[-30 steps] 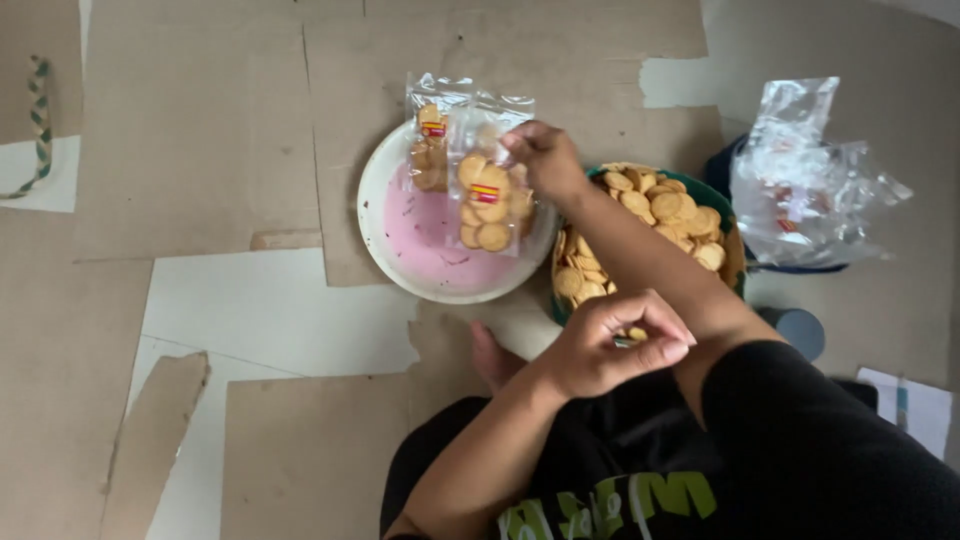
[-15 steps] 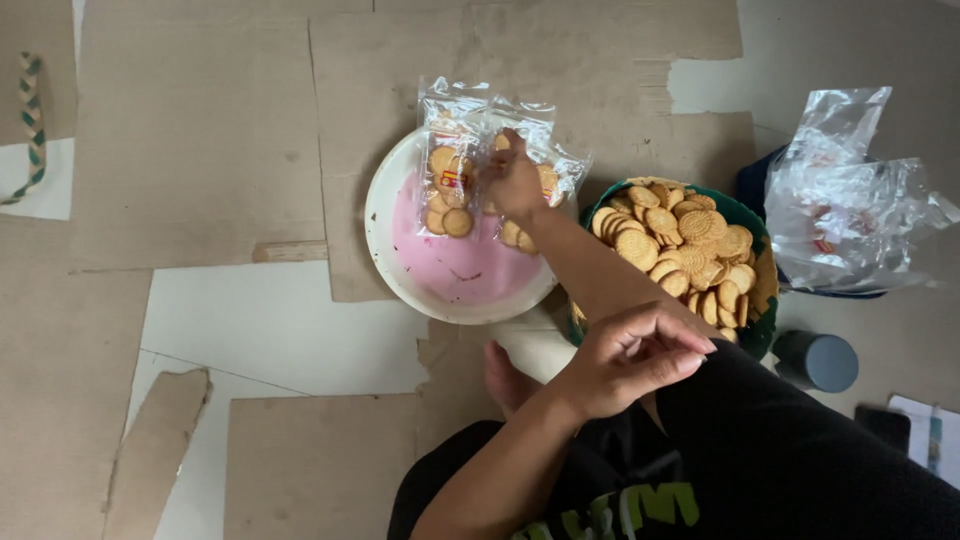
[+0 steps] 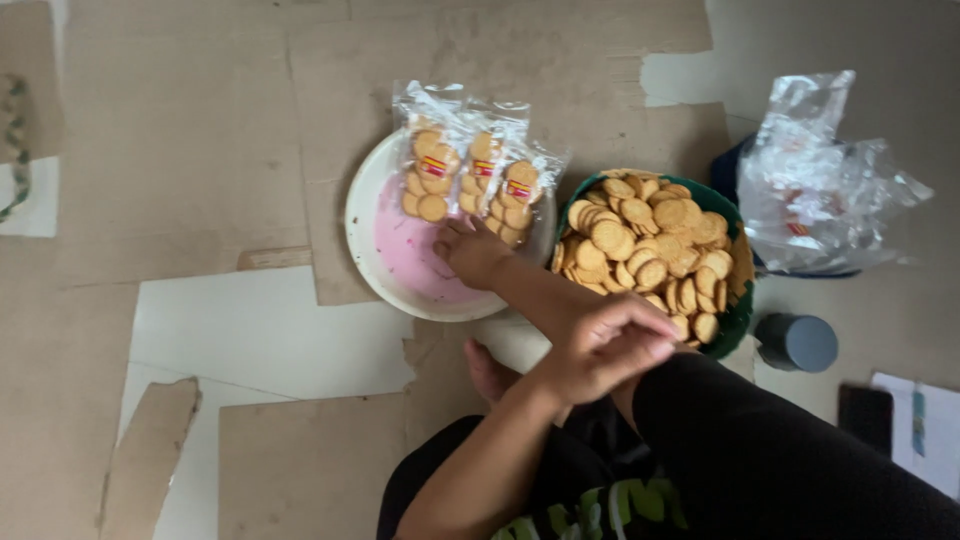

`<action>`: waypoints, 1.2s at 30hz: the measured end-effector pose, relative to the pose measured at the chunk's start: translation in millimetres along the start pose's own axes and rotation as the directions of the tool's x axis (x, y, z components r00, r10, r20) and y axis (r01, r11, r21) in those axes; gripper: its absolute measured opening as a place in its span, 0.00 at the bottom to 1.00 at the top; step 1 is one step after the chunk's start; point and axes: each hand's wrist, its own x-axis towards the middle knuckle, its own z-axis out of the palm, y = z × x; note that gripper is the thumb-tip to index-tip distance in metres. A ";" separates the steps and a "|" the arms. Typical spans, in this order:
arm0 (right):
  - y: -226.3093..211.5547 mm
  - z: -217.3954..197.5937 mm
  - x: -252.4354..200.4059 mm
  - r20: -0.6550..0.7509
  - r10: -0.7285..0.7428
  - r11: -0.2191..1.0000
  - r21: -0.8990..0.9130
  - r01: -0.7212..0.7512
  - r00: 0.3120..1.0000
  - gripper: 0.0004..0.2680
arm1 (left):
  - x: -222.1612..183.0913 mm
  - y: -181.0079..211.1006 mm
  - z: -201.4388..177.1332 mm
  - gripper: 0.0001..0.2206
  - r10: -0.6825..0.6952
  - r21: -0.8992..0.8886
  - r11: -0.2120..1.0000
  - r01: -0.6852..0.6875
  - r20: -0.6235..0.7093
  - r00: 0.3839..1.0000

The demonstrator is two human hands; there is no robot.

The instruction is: The person picks up biscuits from a bowl by hand and places them into plastic bags.

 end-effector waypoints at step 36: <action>238.6 39.1 -373.9 0.267 0.896 0.207 0.455 -0.866 0.354 0.31 | -58.7 -94.9 36.7 0.09 -0.709 -0.624 0.704 0.341 -0.585 0.394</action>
